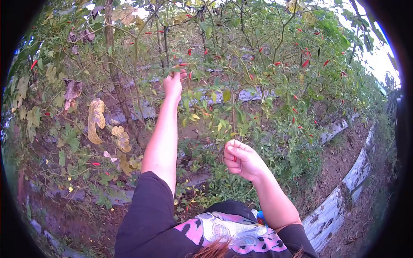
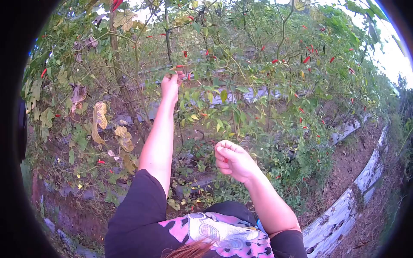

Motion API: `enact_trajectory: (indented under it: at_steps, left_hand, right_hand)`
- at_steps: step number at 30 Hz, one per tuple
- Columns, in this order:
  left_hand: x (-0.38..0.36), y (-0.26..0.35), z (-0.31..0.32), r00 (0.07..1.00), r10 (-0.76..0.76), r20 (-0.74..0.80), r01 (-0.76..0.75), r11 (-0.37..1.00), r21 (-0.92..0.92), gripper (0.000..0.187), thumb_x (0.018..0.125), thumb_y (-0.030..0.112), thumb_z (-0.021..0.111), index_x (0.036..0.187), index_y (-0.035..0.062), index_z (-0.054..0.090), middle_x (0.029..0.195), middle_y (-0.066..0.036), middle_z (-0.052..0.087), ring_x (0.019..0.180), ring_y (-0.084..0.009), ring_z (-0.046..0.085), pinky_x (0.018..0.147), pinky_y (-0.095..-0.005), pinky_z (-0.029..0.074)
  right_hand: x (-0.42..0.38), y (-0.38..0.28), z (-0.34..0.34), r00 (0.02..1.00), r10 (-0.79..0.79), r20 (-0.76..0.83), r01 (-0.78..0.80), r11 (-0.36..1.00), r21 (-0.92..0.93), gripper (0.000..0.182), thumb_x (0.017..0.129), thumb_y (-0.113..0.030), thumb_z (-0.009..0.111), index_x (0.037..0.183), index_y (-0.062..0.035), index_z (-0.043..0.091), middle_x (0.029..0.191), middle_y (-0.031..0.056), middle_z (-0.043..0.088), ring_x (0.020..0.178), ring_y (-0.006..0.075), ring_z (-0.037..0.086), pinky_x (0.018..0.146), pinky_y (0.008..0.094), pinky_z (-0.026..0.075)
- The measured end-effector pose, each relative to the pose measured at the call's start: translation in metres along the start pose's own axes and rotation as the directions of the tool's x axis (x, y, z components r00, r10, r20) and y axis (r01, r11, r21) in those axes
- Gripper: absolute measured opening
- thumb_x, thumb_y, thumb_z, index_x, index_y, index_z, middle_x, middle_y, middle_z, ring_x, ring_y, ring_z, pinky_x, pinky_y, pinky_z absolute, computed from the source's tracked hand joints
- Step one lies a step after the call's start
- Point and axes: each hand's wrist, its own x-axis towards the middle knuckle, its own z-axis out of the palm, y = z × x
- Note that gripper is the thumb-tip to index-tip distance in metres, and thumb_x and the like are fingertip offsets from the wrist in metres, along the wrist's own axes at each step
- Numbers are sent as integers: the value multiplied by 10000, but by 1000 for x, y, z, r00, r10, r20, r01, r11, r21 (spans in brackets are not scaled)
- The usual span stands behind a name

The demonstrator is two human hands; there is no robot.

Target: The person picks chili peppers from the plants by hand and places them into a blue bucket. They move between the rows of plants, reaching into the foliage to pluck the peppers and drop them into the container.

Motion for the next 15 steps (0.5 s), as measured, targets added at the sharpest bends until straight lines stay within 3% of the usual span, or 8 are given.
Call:
enact_trajectory:
  at_steps: [3,5,6,8,10,13,15]
  left_hand:
    - [-33,7,0,995,87,-46,-89,995,-47,110,913,121,500,976,31,491,862,-86,625,751,-151,608,670,-253,457]
    - [-52,3,-3,986,165,-25,-165,986,-29,124,913,113,496,997,23,479,860,-96,625,761,-163,611,703,-272,472]
    - [-61,2,-5,979,204,-12,-205,979,-20,133,913,109,494,1008,19,474,859,-101,625,766,-169,613,720,-281,480]
    - [-83,6,-3,981,193,2,-193,981,-13,133,914,113,498,1000,12,488,862,-105,626,792,-172,613,742,-286,484]
    - [-101,9,-2,986,163,14,-164,986,43,145,923,113,486,1020,6,484,875,-113,628,821,-180,607,764,-286,476]
    - [-126,19,2,994,105,6,-105,988,117,142,897,138,554,993,37,525,886,-61,599,805,-124,564,732,-254,445]
    - [-128,16,-1,987,157,18,-158,979,127,165,879,147,587,999,53,526,908,-29,565,834,-99,524,728,-249,429]
  right_hand:
    - [8,-1,3,995,-73,-66,59,980,-191,79,877,-164,568,857,-112,512,577,-66,392,482,51,336,411,198,240]
    - [20,-9,21,964,-231,-133,132,847,-515,91,861,-169,585,864,-87,545,584,-59,435,499,60,384,429,206,287]
    - [30,-14,29,939,-314,-144,146,739,-658,103,853,-172,593,867,-75,561,587,-55,457,508,65,408,438,210,311]
    - [69,-17,26,775,-624,99,395,356,-847,117,826,-145,599,881,-41,604,583,-20,487,534,80,458,493,218,376]
    - [94,-31,42,718,-691,84,291,188,-938,142,792,-143,623,890,-40,624,653,43,533,594,156,542,575,284,444]
    - [132,-40,45,550,-768,328,238,-232,-943,198,769,-148,645,942,-52,638,781,85,575,697,235,589,628,333,463]
    - [143,-41,42,615,-717,328,191,-269,-944,203,756,-158,648,940,-73,643,860,108,568,783,287,581,680,374,465]
